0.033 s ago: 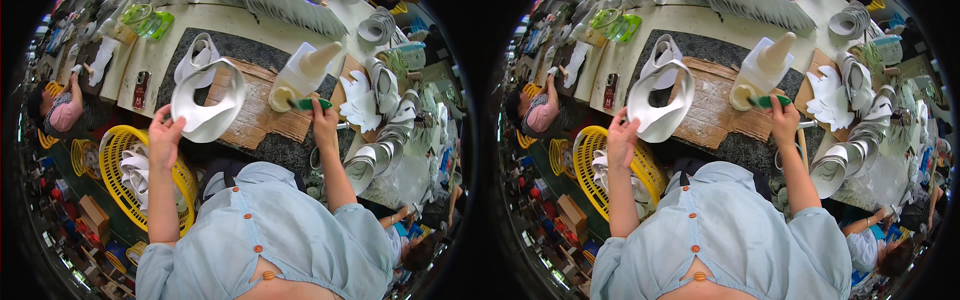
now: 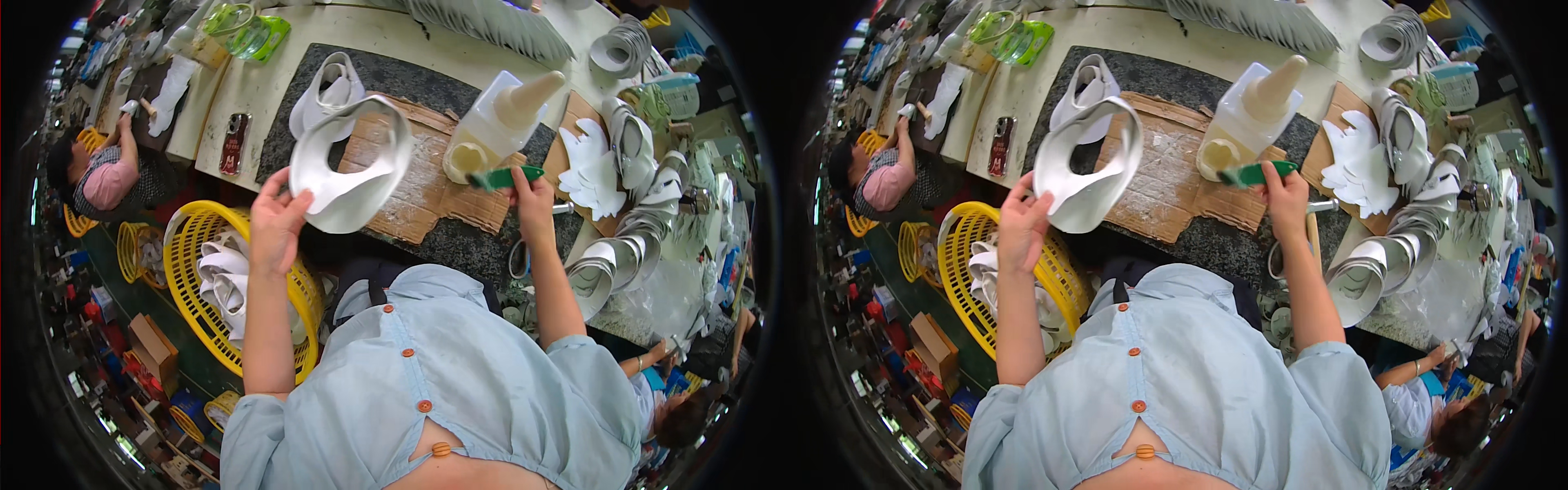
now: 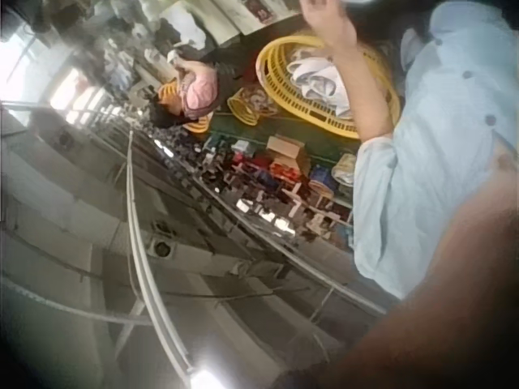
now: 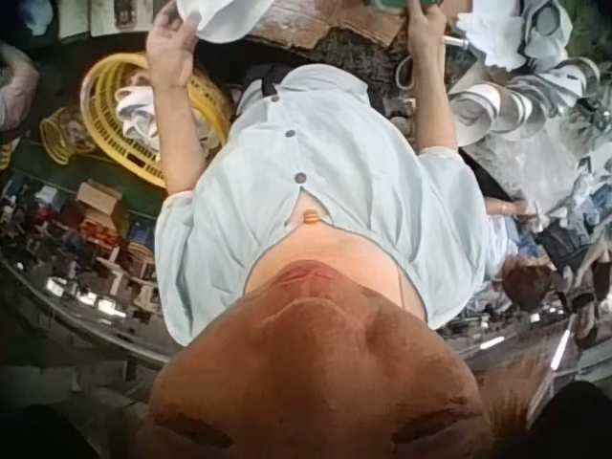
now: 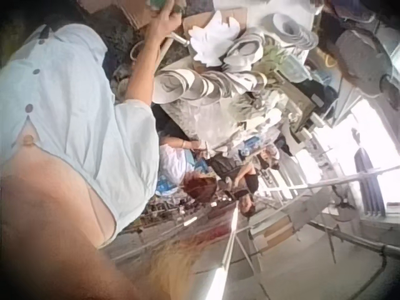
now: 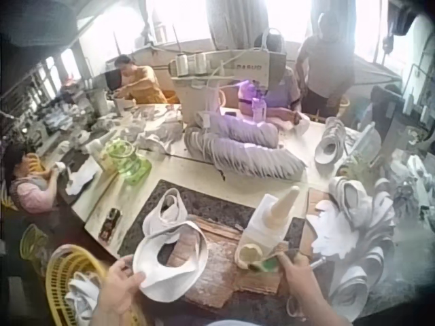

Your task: The person applies glue to white shoe components using a brush and a bottle of adhesive.

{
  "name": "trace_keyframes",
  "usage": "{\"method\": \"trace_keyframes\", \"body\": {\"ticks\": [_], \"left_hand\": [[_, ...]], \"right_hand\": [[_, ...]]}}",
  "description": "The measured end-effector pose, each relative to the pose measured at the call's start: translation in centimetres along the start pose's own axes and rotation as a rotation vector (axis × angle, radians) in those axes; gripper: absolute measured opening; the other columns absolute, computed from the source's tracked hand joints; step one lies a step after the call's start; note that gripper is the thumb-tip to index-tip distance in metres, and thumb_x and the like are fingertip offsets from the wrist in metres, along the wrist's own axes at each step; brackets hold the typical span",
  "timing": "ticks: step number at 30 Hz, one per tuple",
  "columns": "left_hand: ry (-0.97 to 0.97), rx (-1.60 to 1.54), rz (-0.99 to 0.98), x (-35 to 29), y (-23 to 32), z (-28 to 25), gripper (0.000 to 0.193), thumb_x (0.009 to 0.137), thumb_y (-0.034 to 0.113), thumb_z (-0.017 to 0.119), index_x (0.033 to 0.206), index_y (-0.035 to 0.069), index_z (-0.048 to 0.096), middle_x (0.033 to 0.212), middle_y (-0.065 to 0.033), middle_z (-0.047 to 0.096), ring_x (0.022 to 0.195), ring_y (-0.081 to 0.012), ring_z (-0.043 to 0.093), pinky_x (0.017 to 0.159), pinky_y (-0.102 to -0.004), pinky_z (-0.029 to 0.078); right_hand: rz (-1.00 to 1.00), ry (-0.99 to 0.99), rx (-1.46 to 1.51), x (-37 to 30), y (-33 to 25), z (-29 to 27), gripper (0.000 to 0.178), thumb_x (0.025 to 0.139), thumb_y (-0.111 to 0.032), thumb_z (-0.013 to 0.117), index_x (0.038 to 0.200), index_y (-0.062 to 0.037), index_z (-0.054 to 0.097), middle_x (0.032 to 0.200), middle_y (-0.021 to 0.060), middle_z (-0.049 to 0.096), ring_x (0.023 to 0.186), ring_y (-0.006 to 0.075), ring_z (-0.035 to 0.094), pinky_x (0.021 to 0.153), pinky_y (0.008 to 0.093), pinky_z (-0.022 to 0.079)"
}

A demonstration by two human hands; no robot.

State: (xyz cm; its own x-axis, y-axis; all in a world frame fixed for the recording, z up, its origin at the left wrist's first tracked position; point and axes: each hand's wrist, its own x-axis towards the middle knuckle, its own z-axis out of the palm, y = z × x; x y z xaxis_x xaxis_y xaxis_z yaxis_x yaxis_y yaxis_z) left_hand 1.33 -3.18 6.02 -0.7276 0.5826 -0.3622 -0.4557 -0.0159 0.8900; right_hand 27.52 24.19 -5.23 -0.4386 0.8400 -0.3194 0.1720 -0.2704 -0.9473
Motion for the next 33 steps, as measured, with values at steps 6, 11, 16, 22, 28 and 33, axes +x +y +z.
{"method": "trace_keyframes", "body": {"ticks": [6, 11, 16, 22, 28, 33], "left_hand": [[-0.218, -0.159, -0.142, -0.3, -0.3, 2.0, 0.047, 0.085, -0.001, 0.063, 0.128, -0.003, 0.046, 0.115, -0.0134, 0.060, 0.102, -0.0182, 0.061, 0.090, -0.0315, 0.050], [-0.326, -0.248, -0.193, -0.4, -0.4, 3.7, 0.049, 0.085, -0.003, 0.062, 0.130, -0.002, 0.045, 0.117, -0.0141, 0.060, 0.105, -0.0179, 0.060, 0.091, -0.0305, 0.050], [-0.383, -0.220, -0.121, -1.0, -1.0, 5.1, 0.055, 0.083, -0.004, 0.064, 0.133, -0.001, 0.042, 0.116, -0.0134, 0.060, 0.102, -0.0163, 0.060, 0.091, -0.0295, 0.049], [-0.386, -0.181, -0.117, -0.9, -0.4, 5.3, 0.055, 0.082, -0.003, 0.065, 0.132, -0.002, 0.042, 0.115, -0.0132, 0.060, 0.102, -0.0158, 0.060, 0.091, -0.0293, 0.048], [-0.336, -0.155, -0.059, -0.5, 0.2, 4.5, 0.055, 0.082, -0.002, 0.065, 0.132, -0.003, 0.042, 0.114, -0.0124, 0.061, 0.102, -0.0155, 0.060, 0.091, -0.0290, 0.049], [-0.273, -0.062, 0.039, 0.1, 0.2, 3.8, 0.050, 0.083, -0.001, 0.066, 0.128, -0.004, 0.046, 0.113, -0.0101, 0.062, 0.101, -0.0140, 0.059, 0.089, -0.0269, 0.048]], "right_hand": [[0.094, -0.307, 0.572, -2.2, -5.0, 2.9, 0.028, 0.096, -0.024, 0.053, 0.103, 0.0023, 0.059, 0.086, 0.0085, 0.067, 0.069, 0.0109, 0.063, 0.054, 0.0184, 0.047], [0.044, -0.408, 0.794, -4.2, -8.0, 6.6, 0.035, 0.098, -0.030, 0.046, 0.108, 0.0026, 0.056, 0.095, 0.0125, 0.066, 0.079, 0.0179, 0.066, 0.065, 0.0252, 0.054], [-0.235, -0.243, 0.645, -5.9, -8.7, 8.8, 0.023, 0.097, -0.018, 0.052, 0.110, 0.0000, 0.056, 0.100, 0.0083, 0.063, 0.086, 0.0122, 0.061, 0.075, 0.0233, 0.049], [-0.145, -0.336, 0.568, -5.6, -7.7, 7.7, 0.022, 0.097, -0.021, 0.052, 0.105, -0.0006, 0.058, 0.085, 0.0029, 0.062, 0.072, 0.0079, 0.059, 0.062, 0.0199, 0.048], [-0.062, -0.089, 0.553, -3.3, -6.9, 3.3, 0.023, 0.096, -0.026, 0.053, 0.092, -0.0035, 0.057, 0.073, 0.0032, 0.060, 0.056, 0.0083, 0.054, 0.049, 0.0190, 0.042], [-0.268, 0.154, 0.752, -3.6, -11.0, 1.2, 0.029, 0.095, -0.031, 0.053, 0.103, -0.0030, 0.058, 0.083, 0.0075, 0.063, 0.061, 0.0112, 0.056, 0.051, 0.0204, 0.042]]}}
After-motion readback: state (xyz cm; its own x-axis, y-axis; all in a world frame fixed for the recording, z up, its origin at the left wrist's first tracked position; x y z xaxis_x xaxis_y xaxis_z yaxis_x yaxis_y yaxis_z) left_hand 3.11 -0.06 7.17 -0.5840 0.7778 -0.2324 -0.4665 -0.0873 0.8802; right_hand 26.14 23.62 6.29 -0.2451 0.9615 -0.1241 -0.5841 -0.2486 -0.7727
